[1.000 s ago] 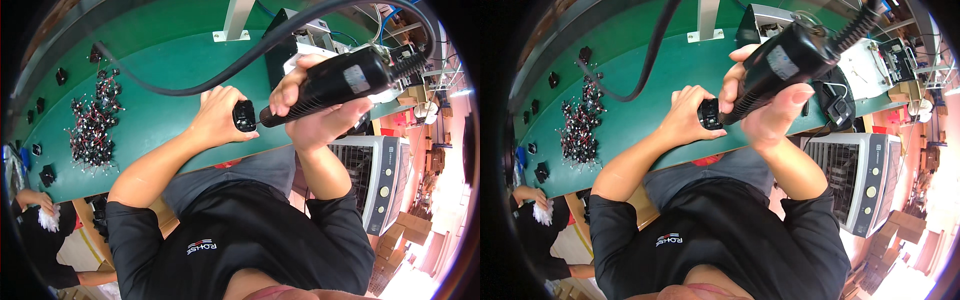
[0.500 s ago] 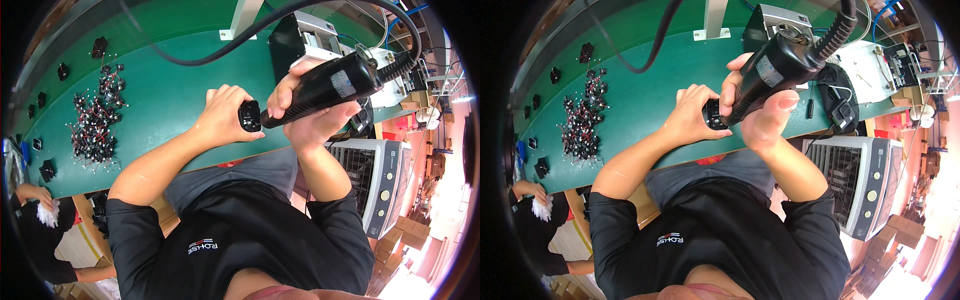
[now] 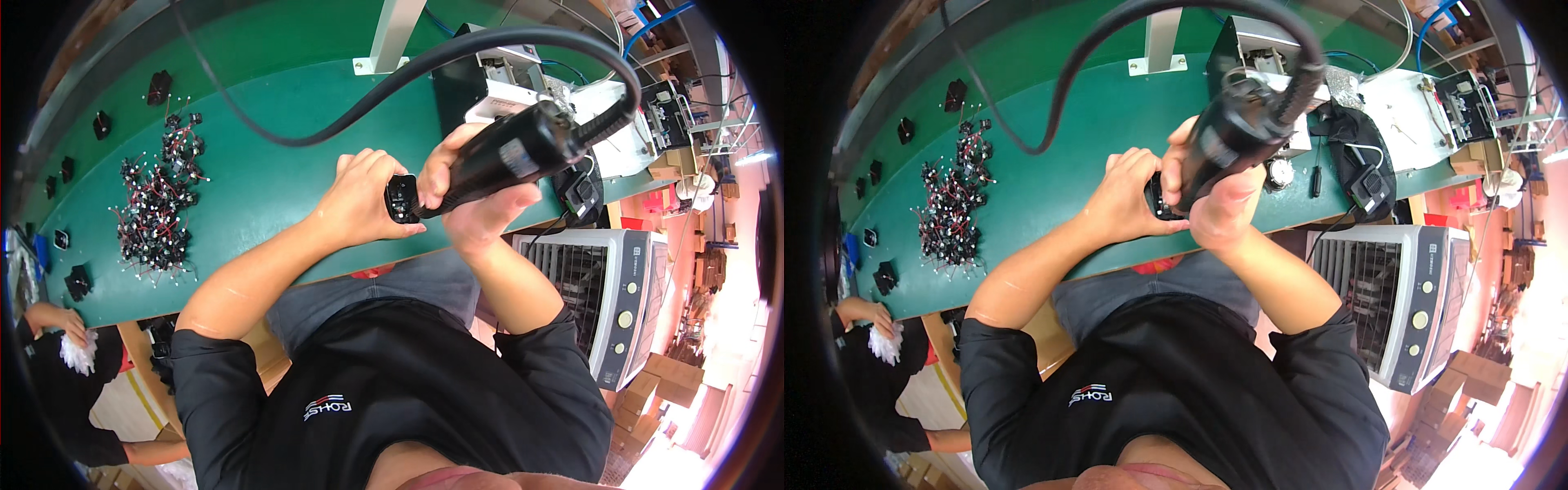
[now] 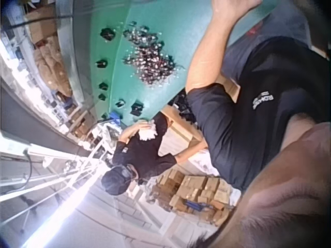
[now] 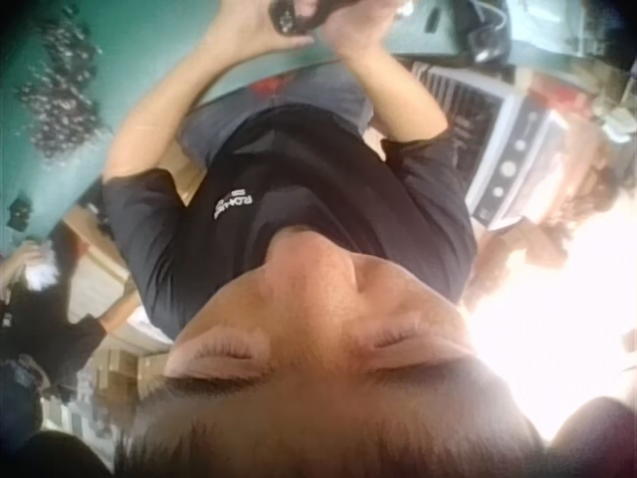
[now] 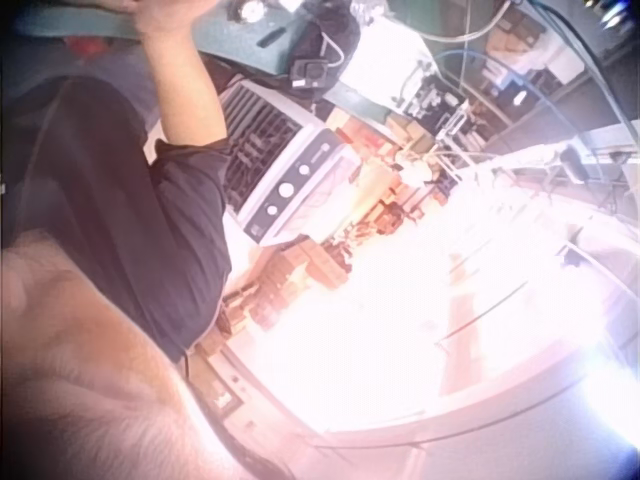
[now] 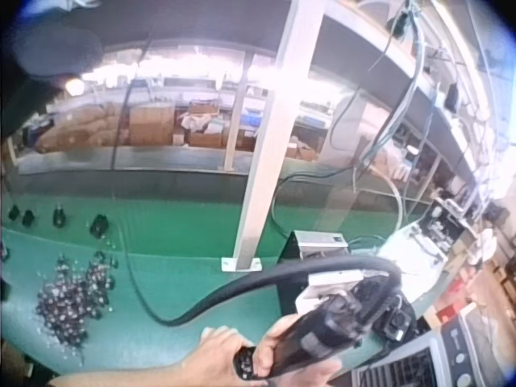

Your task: The person assembles small electronic fans by securing fan components into a plastic housing with screws, using an electric screwdriver.

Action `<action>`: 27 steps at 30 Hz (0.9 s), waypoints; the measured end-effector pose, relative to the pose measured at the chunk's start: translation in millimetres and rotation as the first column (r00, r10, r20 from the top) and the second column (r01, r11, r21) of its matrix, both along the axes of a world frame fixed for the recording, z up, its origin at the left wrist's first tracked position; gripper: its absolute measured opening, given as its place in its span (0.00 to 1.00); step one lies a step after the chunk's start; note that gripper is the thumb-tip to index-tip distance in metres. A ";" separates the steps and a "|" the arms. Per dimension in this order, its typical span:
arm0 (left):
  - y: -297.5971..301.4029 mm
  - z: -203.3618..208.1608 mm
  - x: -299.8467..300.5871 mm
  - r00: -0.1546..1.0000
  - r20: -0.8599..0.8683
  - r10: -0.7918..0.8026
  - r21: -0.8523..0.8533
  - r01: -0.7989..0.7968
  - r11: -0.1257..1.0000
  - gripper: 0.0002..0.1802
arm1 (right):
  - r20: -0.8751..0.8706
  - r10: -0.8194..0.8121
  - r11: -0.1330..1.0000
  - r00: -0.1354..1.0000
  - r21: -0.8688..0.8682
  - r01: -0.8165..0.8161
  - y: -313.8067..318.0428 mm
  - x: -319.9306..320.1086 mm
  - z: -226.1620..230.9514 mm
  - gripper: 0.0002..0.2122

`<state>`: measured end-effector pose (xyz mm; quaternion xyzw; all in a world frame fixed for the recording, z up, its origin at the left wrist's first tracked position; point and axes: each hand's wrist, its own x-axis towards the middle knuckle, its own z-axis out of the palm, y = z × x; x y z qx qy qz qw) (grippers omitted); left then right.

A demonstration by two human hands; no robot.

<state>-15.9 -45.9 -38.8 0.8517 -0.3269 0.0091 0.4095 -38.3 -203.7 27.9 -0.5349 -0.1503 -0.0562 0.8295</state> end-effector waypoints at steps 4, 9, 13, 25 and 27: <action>-1.8 0.5 3.7 1.000 -0.023 -0.009 0.014 0.010 1.000 0.40 | 0.070 0.004 0.992 0.998 -0.127 0.005 0.7 6.9 9.6 0.47; 8.6 -2.0 10.0 0.999 0.037 -0.034 -0.031 0.035 0.999 0.41 | 0.164 -0.031 0.998 0.986 -0.041 0.038 -7.3 23.3 49.2 0.50; 18.0 9.2 28.3 0.996 0.040 0.077 -0.090 -0.073 0.993 0.43 | 0.253 -0.037 0.999 0.967 0.011 0.035 -1.1 47.0 91.6 0.48; 162.2 12.7 198.1 0.595 0.089 0.799 0.338 -0.772 0.538 0.52 | 0.104 0.247 0.959 0.963 -0.170 -0.228 74.1 68.5 101.5 0.24; 172.5 1.8 193.1 0.544 0.038 0.838 0.298 -0.807 0.510 0.53 | 0.096 0.255 0.955 0.962 -0.182 -0.235 79.6 72.7 100.7 0.24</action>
